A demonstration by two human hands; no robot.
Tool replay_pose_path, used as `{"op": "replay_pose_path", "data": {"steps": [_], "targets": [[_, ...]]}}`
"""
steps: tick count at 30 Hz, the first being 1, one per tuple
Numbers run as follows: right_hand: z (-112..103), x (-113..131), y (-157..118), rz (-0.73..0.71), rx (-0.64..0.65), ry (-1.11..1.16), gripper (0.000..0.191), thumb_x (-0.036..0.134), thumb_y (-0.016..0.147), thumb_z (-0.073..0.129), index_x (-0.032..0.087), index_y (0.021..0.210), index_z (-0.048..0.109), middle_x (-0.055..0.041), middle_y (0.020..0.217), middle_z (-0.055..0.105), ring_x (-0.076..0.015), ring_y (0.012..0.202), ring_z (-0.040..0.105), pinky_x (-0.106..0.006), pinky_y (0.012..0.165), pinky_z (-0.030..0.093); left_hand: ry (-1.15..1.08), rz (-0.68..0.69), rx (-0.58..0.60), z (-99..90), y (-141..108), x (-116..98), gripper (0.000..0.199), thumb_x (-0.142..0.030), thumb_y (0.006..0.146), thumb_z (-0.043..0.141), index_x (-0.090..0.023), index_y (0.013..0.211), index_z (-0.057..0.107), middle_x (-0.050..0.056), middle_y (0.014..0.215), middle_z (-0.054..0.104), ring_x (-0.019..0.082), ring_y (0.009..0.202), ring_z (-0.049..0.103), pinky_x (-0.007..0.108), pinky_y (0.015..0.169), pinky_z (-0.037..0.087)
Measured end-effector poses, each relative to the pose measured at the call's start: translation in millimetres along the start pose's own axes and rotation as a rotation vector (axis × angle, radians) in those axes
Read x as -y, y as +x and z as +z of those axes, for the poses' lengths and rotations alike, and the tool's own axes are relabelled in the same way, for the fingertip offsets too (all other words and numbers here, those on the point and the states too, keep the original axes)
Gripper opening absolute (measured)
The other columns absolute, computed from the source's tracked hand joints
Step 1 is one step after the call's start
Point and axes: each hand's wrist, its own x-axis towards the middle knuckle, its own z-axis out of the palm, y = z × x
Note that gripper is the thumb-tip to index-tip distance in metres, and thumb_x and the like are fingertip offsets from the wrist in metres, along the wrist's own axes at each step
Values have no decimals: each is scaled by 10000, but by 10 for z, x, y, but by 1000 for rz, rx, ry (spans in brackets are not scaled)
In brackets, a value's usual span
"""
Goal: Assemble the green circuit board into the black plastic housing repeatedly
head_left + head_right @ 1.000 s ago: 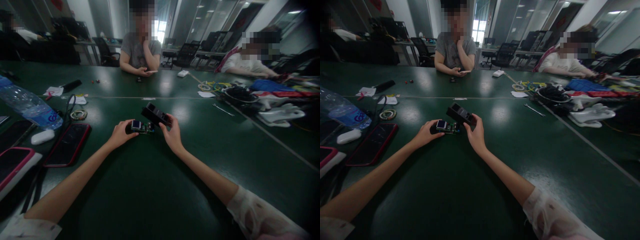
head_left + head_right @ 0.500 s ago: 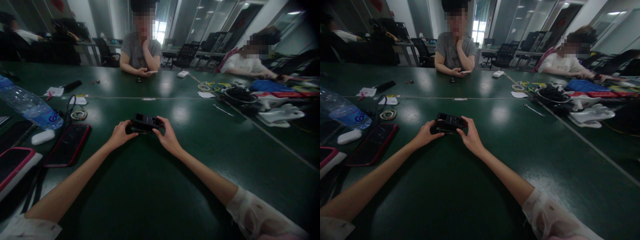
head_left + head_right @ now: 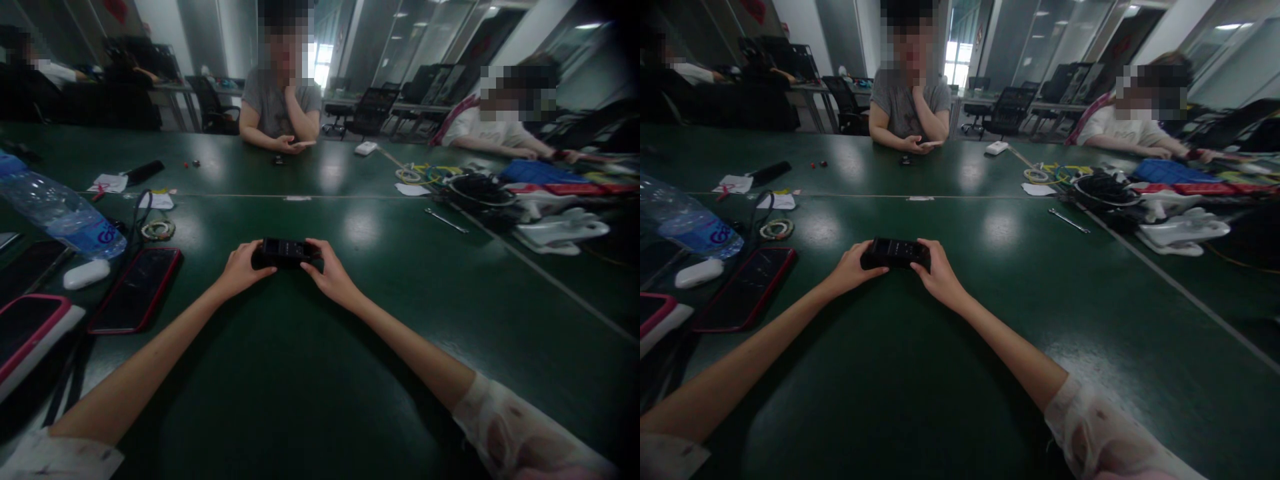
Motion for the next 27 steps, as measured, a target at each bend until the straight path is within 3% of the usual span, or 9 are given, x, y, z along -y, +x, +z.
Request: {"op": "replay_pose_path", "data": {"steps": [8,13,21,27], "targets": [[9,-14,15,30,-62,-57,720,354,845,666,275,1452,286,-132,1368,428,-301,1236,493,-558,1056,436,5,38,-8,5,-5,23,748,-477,758,731,-230,1395,428,115,1390,538,332,1289,455,518,1035,388],[10,-51,14,63,-62,-5,760,353,829,687,281,1460,271,-124,1366,445,-288,1226,511,-542,1055,446,2,15,21,-14,-14,0,726,-480,779,705,-249,1402,412,108,1403,527,333,1297,448,526,1042,371],[7,-69,20,84,29,56,686,270,850,667,327,1441,324,-70,1351,514,-259,1278,510,-542,1092,424,2,5,29,-14,-5,-13,708,-487,789,697,-222,1389,429,121,1387,543,333,1282,460,514,1035,374],[-9,-36,32,77,59,70,602,216,853,659,298,1393,406,-71,1340,547,-247,1240,549,-508,1068,452,-21,20,26,-19,-11,-16,704,-486,800,689,-270,1408,408,95,1388,545,328,1275,467,519,1024,379]]}}
